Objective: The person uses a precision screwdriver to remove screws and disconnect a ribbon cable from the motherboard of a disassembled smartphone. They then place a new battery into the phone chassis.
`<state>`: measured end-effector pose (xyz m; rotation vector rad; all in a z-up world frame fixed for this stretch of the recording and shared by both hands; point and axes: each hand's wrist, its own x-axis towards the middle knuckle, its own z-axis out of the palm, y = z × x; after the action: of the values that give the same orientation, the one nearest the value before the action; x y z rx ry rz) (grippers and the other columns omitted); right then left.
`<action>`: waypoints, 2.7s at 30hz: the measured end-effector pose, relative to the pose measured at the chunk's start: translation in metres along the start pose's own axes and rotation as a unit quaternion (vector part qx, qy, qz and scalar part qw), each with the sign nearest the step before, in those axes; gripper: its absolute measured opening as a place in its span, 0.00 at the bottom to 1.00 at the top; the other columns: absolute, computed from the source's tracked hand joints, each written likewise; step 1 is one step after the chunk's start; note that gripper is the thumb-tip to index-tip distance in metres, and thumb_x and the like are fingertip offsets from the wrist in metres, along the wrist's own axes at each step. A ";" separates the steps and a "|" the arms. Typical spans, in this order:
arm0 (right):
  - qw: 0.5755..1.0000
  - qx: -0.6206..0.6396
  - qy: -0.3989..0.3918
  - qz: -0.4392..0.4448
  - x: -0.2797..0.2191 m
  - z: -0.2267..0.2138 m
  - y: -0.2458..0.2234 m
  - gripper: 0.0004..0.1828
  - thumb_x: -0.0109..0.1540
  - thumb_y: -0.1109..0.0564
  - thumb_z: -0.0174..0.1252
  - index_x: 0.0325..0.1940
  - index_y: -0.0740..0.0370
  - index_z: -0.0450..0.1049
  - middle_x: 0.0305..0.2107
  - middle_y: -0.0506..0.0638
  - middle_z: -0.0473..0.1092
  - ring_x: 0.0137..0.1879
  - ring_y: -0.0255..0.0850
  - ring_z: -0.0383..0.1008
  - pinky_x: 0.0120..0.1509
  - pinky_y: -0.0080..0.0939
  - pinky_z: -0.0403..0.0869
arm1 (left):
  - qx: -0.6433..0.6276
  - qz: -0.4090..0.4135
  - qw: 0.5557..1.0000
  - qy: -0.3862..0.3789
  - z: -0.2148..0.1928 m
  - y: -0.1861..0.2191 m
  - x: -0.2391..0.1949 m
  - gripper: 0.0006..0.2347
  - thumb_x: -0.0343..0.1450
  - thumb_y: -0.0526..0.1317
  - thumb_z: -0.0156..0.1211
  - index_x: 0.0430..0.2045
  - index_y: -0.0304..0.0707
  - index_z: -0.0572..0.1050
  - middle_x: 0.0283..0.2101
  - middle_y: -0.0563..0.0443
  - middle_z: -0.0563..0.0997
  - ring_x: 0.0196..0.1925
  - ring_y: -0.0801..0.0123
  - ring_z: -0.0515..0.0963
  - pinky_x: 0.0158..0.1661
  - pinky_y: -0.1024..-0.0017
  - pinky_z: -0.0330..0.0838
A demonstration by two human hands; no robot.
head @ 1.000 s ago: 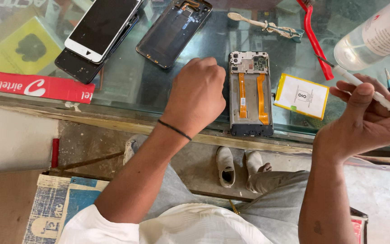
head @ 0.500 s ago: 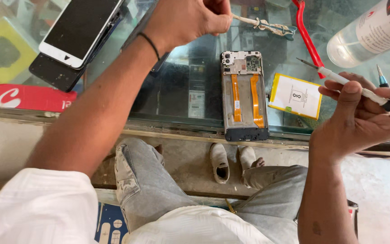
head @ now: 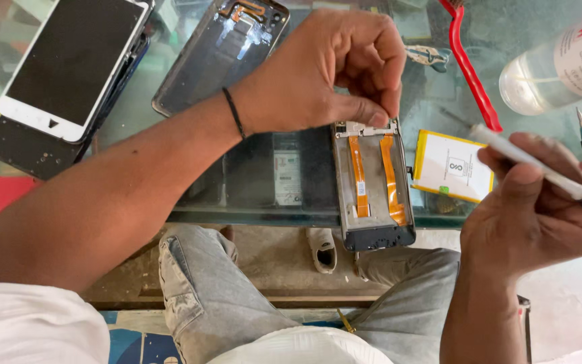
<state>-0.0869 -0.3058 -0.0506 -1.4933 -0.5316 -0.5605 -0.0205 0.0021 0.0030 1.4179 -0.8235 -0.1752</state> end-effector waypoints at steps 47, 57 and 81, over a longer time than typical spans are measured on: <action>0.999 -0.016 -0.019 -0.023 -0.006 0.010 -0.004 0.22 0.79 0.60 0.68 0.59 0.64 0.57 0.42 0.70 0.77 0.46 0.52 0.85 0.54 0.50 0.84 | -0.014 0.019 1.000 -0.006 0.004 -0.008 -0.008 0.31 0.73 0.19 0.74 0.62 0.35 0.56 0.62 0.53 0.62 0.48 0.67 0.90 0.49 0.74 0.87; 0.999 -0.023 -0.016 -0.030 -0.007 0.012 -0.004 0.25 0.79 0.59 0.69 0.61 0.62 0.55 0.41 0.68 0.77 0.46 0.51 0.85 0.55 0.49 0.84 | 0.020 0.027 0.999 -0.004 0.004 -0.010 -0.009 0.32 0.73 0.21 0.74 0.63 0.37 0.55 0.62 0.54 0.62 0.49 0.69 0.91 0.47 0.75 0.86; 0.993 -0.094 -0.073 -0.002 0.001 0.020 -0.016 0.22 0.76 0.57 0.68 0.51 0.68 0.58 0.41 0.52 0.68 0.51 0.53 0.86 0.51 0.44 0.83 | 0.346 0.033 0.937 -0.030 -0.023 -0.016 -0.003 0.13 0.61 0.35 0.80 0.36 0.38 0.83 0.39 0.54 0.81 0.38 0.69 0.77 0.35 0.70 0.74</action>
<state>-0.0957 -0.2861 -0.0376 -1.7216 -0.6091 -0.5170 -0.0037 0.0194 -0.0114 2.0451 -1.0372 0.1433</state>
